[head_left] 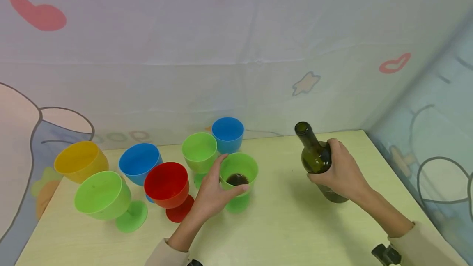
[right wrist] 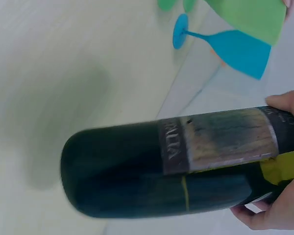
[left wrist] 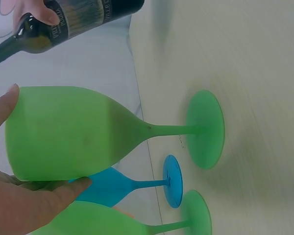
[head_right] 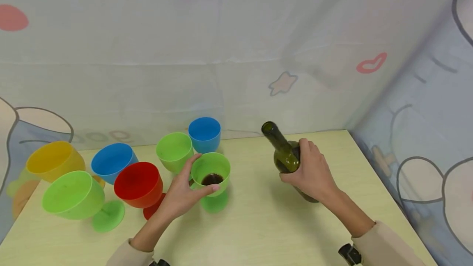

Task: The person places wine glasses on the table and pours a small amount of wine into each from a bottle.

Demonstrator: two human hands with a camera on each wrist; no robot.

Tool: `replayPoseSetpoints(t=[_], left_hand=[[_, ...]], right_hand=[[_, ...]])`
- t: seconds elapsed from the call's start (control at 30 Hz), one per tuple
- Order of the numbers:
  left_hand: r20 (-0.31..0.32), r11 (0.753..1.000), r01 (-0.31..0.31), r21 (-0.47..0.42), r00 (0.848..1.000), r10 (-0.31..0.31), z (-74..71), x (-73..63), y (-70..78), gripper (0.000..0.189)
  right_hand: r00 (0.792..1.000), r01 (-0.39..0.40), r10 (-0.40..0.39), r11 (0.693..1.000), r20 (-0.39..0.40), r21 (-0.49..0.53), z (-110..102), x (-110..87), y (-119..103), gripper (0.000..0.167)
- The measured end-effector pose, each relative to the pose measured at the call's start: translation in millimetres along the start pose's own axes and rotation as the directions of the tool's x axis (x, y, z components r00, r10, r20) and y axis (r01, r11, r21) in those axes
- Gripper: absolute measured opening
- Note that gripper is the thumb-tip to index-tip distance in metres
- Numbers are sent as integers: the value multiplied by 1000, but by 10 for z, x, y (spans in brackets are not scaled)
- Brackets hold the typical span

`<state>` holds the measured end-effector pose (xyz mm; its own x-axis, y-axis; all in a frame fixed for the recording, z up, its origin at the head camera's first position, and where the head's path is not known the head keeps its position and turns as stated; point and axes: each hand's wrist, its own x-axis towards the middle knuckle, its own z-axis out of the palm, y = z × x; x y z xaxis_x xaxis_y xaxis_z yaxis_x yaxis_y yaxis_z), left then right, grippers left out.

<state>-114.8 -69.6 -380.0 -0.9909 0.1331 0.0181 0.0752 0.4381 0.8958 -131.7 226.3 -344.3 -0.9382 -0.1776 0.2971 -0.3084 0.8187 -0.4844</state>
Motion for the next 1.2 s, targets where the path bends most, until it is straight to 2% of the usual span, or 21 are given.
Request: replayPoseSetpoints(t=[0.2, 0.33, 0.57, 0.93, 1.07, 1.2], left_hand=[[0, 1000, 5, -3, 1000, -5, 1, -2, -8, 87], [3, 1000, 7, -7, 1000, -7, 3, 0, -11, 87], [3, 1000, 4, -7, 1000, -4, 1, -2, -5, 86], [6, 1000, 0, -8, 1000, 0, 4, 0, -10, 87], [6, 1000, 10, -8, 1000, -10, 3, 1, -14, 88], [3, 1000, 15, -2, 1000, -15, -1, 2, -16, 87]], right_hand=[[984, -134, 149, 981, -96, 142, -44, -110, 170, 71], [964, -218, 241, 958, -111, 187, -57, -155, 243, 75], [932, -306, 342, 921, -124, 241, -45, -182, 345, 79], [886, -389, 443, 871, -137, 302, 3, -253, 472, 79], [885, -390, 444, 870, -137, 303, -3, -274, 495, 81], [897, -377, 427, 874, -116, 306, -14, -301, 520, 81]])
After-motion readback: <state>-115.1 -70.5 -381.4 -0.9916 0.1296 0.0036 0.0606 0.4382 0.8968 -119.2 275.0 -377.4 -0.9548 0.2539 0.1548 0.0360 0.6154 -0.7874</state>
